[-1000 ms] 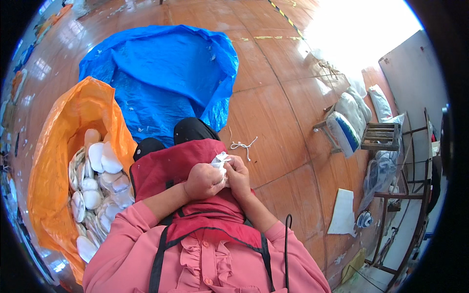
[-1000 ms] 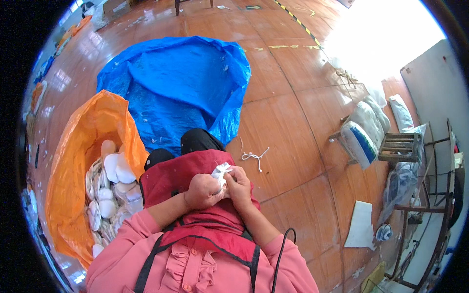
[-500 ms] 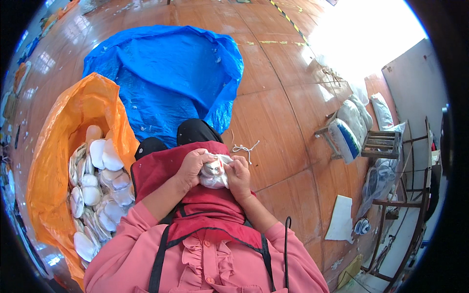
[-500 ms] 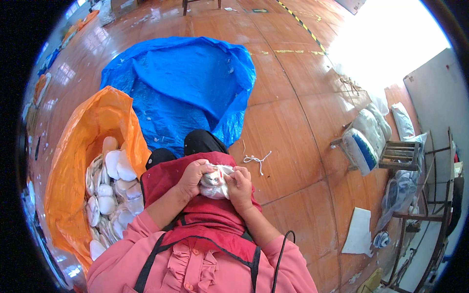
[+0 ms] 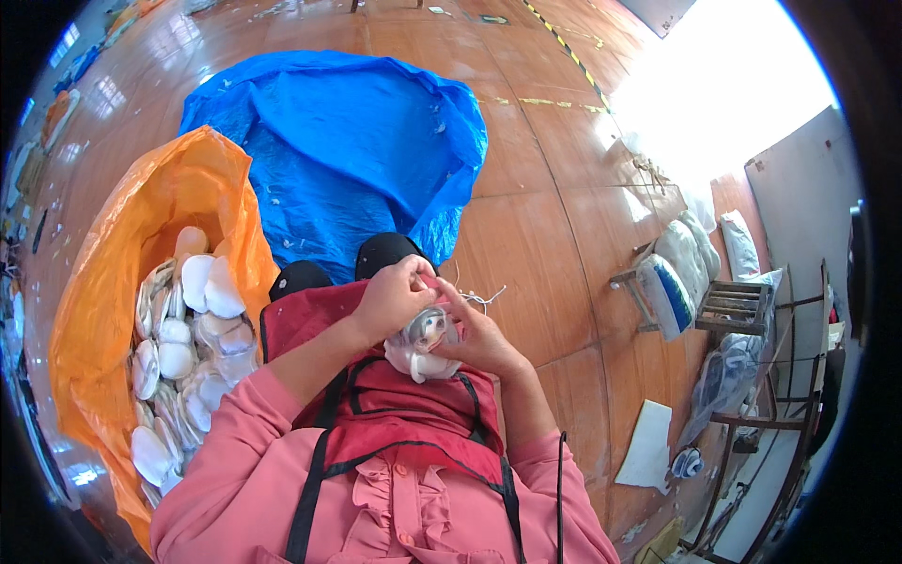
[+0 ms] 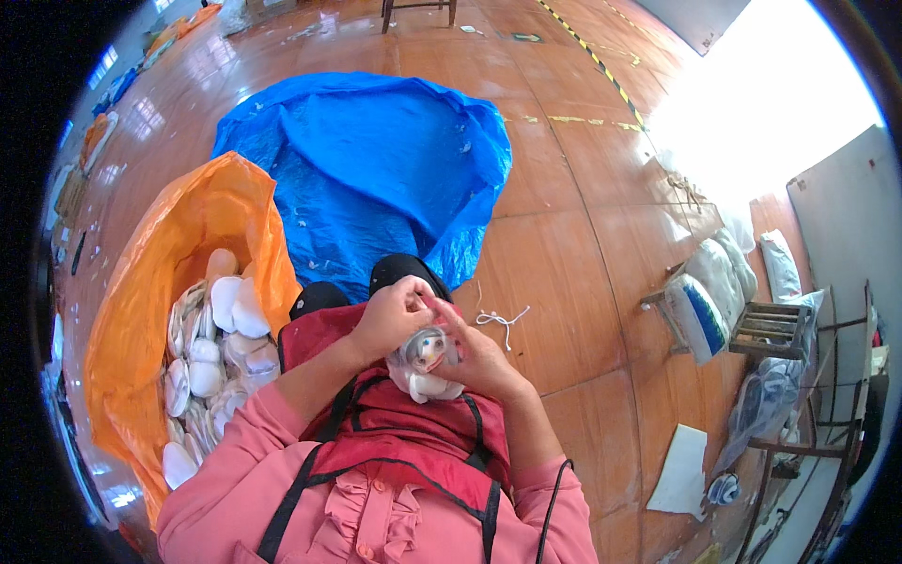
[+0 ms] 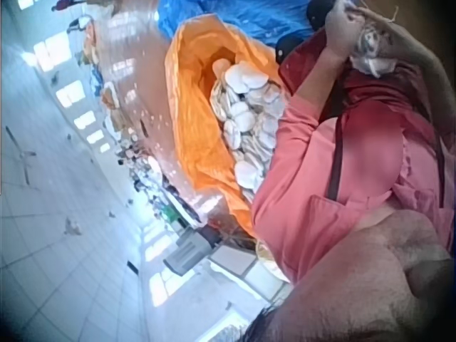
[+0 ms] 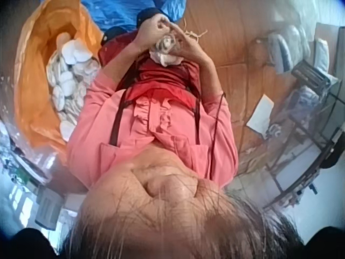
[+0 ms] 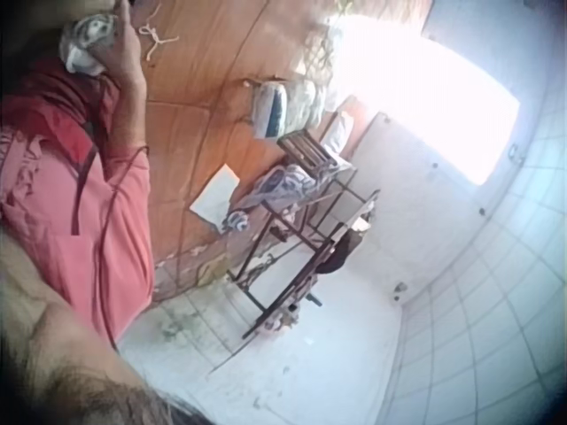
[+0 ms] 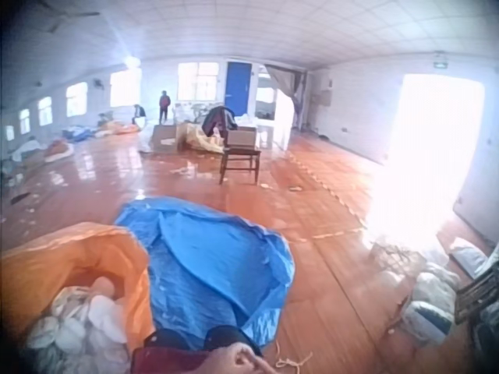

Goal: The person sits on the floor and sews white insoles by hand using a needle and thread. They pull the thread through each insole repeatedly, working on one piece at a time.

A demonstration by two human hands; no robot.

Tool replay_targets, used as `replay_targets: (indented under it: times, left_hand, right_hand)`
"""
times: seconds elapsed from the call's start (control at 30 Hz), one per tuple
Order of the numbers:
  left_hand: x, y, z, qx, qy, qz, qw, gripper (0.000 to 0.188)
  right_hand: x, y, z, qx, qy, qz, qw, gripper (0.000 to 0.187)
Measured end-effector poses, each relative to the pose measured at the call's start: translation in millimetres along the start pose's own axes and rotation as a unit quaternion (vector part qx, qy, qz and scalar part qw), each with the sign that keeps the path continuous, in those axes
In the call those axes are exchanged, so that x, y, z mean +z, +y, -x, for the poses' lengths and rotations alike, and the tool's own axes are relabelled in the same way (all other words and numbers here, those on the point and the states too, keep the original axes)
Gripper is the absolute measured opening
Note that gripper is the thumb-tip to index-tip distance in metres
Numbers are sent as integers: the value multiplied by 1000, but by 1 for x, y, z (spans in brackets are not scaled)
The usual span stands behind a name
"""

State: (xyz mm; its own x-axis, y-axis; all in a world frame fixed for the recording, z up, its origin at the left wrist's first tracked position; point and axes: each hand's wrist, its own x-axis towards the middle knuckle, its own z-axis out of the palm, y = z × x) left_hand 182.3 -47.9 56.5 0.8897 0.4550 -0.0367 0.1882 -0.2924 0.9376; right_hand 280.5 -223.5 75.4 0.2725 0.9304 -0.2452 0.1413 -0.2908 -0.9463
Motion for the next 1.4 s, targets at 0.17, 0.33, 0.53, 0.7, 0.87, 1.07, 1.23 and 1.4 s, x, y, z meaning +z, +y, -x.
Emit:
replay_targets:
  times: [0.17,0.33,0.53,0.7,0.87,1.07,1.23,1.4]
  left_hand:
    - [-3,22,57,136,68,-163,975,51]
    - [7,17,60,172,69,-296,937,93]
    - [-15,-15,42,208,-9,-323,923,60]
    - [-17,-33,24,286,-43,-316,904,43]
    - [-27,-42,13,317,-90,-349,877,23]
    - [-28,-51,-4,359,-88,-409,834,12]
    - [-26,-60,-9,369,-44,-383,846,19]
    - [-19,-77,-12,343,25,-317,884,26]
  right_hand:
    - [8,52,-1,-71,179,-101,976,92]
    - [58,53,-21,-107,335,-35,935,81]
    - [52,32,-24,21,302,70,950,85]
    - [36,26,-29,-42,236,213,947,62]
    - [16,20,-37,-24,112,250,961,51]
    - [16,21,-45,4,108,276,955,37]
    - [23,46,-44,-79,189,193,960,33]
    - [28,66,-39,-116,236,138,955,29]
